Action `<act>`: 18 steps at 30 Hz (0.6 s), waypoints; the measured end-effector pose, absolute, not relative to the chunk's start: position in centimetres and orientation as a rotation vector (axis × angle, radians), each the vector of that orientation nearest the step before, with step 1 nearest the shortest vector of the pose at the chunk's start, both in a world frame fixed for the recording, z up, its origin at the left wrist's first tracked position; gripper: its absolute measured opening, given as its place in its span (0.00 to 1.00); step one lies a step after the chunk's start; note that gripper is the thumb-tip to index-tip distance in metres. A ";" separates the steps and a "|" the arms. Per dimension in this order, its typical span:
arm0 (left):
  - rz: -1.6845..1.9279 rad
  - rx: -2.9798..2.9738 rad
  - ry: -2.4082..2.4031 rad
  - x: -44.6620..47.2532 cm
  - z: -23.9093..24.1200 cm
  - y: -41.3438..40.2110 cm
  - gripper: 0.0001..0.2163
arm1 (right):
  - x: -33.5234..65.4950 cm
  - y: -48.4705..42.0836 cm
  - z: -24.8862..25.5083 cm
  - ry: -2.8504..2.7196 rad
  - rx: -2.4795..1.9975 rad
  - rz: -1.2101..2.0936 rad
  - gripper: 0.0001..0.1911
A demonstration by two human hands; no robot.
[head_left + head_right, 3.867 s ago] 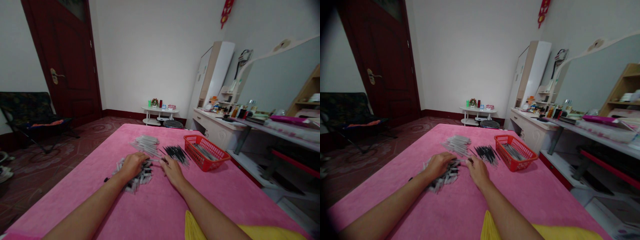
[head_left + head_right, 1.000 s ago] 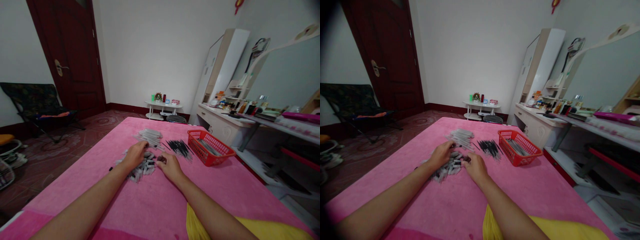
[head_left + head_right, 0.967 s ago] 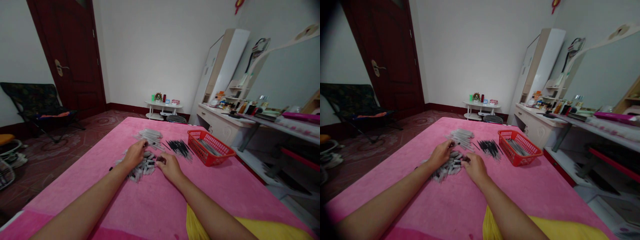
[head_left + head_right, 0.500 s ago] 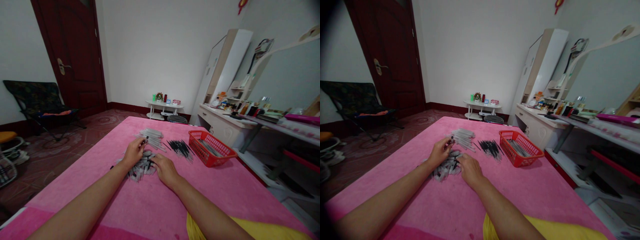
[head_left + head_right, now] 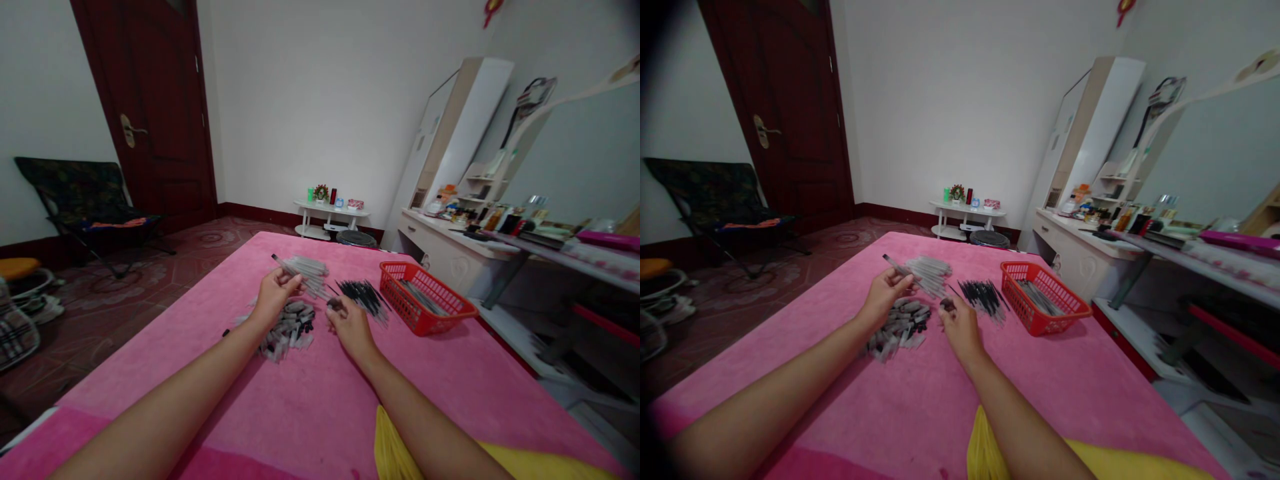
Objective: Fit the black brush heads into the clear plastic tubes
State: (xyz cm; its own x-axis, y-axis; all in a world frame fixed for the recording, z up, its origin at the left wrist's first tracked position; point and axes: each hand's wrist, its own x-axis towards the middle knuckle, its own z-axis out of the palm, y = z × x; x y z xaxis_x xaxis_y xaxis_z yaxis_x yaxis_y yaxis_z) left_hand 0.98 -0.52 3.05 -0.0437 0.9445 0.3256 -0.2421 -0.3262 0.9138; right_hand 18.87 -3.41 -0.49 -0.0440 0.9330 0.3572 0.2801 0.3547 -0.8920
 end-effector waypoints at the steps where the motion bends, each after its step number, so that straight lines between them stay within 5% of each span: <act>1: 1.543 1.223 0.829 1.2 3.1 -0.7 0.19 | 18.8 -3.5 -0.4 -1.558 -1.128 0.756 0.08; 18: 1.473 1.068 0.770 1.8 1.8 -0.5 0.18 | 19.7 -3.7 1.1 -1.198 -0.997 0.969 0.13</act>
State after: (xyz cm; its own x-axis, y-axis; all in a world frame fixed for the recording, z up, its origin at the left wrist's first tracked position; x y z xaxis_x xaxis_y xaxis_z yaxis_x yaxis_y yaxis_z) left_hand 1.83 -0.55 1.84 0.0135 0.9790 0.2034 -0.3916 -0.1820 0.9020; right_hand 19.66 -3.66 1.10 0.1110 0.9569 0.2683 -0.0628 0.2762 -0.9590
